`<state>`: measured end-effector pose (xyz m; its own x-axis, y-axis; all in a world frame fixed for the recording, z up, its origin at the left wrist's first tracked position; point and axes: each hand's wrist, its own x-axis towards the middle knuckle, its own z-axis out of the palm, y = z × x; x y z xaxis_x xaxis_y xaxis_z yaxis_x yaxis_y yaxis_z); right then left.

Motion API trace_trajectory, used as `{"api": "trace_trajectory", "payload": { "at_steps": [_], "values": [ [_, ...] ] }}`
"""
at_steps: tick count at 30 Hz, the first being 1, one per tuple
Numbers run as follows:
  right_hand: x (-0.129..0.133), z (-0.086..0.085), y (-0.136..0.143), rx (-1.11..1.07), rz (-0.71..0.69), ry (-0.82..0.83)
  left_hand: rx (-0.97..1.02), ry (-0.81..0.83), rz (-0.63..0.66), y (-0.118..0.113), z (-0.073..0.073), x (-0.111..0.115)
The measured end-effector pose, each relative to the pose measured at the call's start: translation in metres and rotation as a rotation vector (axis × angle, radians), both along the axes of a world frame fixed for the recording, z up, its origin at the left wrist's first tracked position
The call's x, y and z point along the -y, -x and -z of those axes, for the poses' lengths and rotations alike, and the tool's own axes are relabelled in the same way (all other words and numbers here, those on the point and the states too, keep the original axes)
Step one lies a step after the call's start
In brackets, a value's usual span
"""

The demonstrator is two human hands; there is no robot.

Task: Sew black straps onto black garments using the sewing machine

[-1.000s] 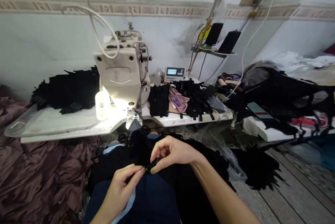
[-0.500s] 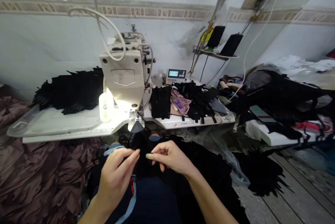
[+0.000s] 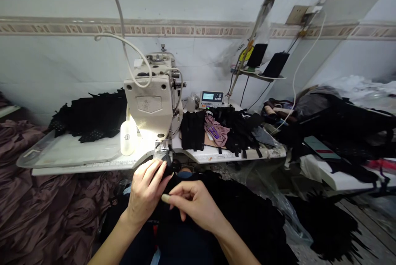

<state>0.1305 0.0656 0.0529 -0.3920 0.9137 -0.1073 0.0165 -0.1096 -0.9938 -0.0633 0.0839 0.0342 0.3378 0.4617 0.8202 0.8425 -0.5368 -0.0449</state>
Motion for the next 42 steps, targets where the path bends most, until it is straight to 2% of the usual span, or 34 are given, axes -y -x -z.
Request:
{"api": "trace_trajectory", "payload": {
  "at_steps": [3,6,10,12,15,17,21,24,29,37,42],
  "values": [
    [-0.026,-0.015,0.004,-0.006,0.127,-0.13,0.005,0.019,0.038,0.003,0.002,-0.001],
    [-0.054,-0.021,0.011,0.011,0.205,-0.235,0.033,0.014,0.054,0.004,0.004,-0.001],
    [-0.084,-0.014,0.022,0.065,0.27,-0.395,-0.006,-0.018,0.029,0.005,0.003,-0.001],
    [-0.092,-0.005,0.026,0.034,0.304,-0.337,-0.031,-0.021,0.018,0.005,0.001,0.0],
    [-0.089,0.011,0.03,-0.106,0.375,-0.128,-0.027,0.0,0.015,0.003,-0.002,0.001],
    [-0.077,0.022,0.032,-0.153,0.396,-0.089,-0.028,0.011,0.024,0.002,-0.003,0.0],
    [-0.045,0.038,0.033,-0.127,0.377,-0.204,-0.042,0.016,0.046,0.001,-0.003,-0.004],
    [-0.028,0.044,0.035,-0.103,0.406,-0.282,-0.035,0.044,0.066,0.003,-0.004,-0.008],
    [-0.027,0.039,0.037,-0.169,0.475,-0.244,-0.019,0.075,0.063,0.003,-0.003,-0.009],
    [-0.038,0.023,0.036,-0.232,0.474,-0.205,-0.045,0.051,-0.049,-0.004,-0.004,-0.011],
    [-0.041,0.02,0.036,-0.254,0.462,-0.216,-0.074,0.061,-0.084,-0.008,-0.003,-0.012]
  ]
}}
